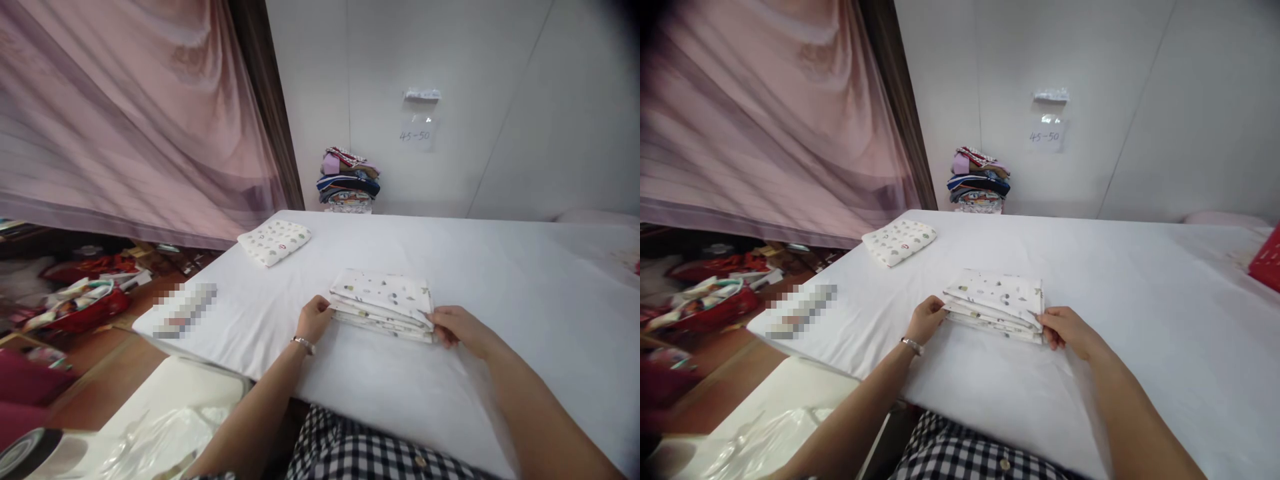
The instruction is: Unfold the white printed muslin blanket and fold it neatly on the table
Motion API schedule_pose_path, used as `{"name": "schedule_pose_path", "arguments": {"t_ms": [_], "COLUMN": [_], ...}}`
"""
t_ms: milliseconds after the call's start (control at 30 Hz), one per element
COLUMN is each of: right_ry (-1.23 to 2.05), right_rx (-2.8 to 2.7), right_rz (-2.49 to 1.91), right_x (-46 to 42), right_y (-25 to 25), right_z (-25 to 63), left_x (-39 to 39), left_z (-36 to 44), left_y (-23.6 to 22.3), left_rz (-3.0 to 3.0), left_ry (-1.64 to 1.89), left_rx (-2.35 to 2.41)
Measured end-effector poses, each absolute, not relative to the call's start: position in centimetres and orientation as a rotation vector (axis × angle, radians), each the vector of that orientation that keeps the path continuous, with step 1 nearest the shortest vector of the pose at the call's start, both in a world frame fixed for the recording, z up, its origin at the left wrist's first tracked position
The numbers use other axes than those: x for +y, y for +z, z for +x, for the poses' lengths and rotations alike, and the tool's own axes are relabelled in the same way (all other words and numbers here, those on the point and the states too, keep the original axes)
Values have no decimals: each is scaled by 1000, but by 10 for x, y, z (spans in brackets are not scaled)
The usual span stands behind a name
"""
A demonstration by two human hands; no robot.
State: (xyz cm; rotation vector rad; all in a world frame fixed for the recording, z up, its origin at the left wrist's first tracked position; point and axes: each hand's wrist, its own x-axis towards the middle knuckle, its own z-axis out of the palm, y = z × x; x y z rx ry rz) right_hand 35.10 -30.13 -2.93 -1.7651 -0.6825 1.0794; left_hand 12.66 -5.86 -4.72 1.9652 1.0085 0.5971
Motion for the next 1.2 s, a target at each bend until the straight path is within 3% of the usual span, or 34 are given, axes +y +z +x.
{"name": "schedule_pose_path", "arguments": {"t_ms": [200, 433, 500, 600, 700, 933, 1200], "right_ry": [1060, 1076, 1074, 1077, 1083, 1066, 1090], "right_rx": [-705, -691, -693, -674, -662, -685, -733], "right_rz": [-1773, -1783, -1795, -1814, -1807, -1813, -1919], "right_x": [-303, -303, -302, -302, -302, -304, -306], "right_y": [-24, -25, -26, -25, -25, -29, -25], "right_z": [350, 351, 351, 350, 351, 354, 355], "left_x": [-60, -39, -38, -51, -68, -74, -83], "left_z": [125, 121, 119, 126, 140, 136, 125], "left_y": [-47, -42, -29, -3, 12, -22, -41], "left_rz": [2052, 1739, 1756, 1951, 2390, 2870, 2917], "left_ry": [711, 378, 490, 964, 1177, 748, 820], "left_rx": [937, 852, 878, 854, 554, 191, 277]}}
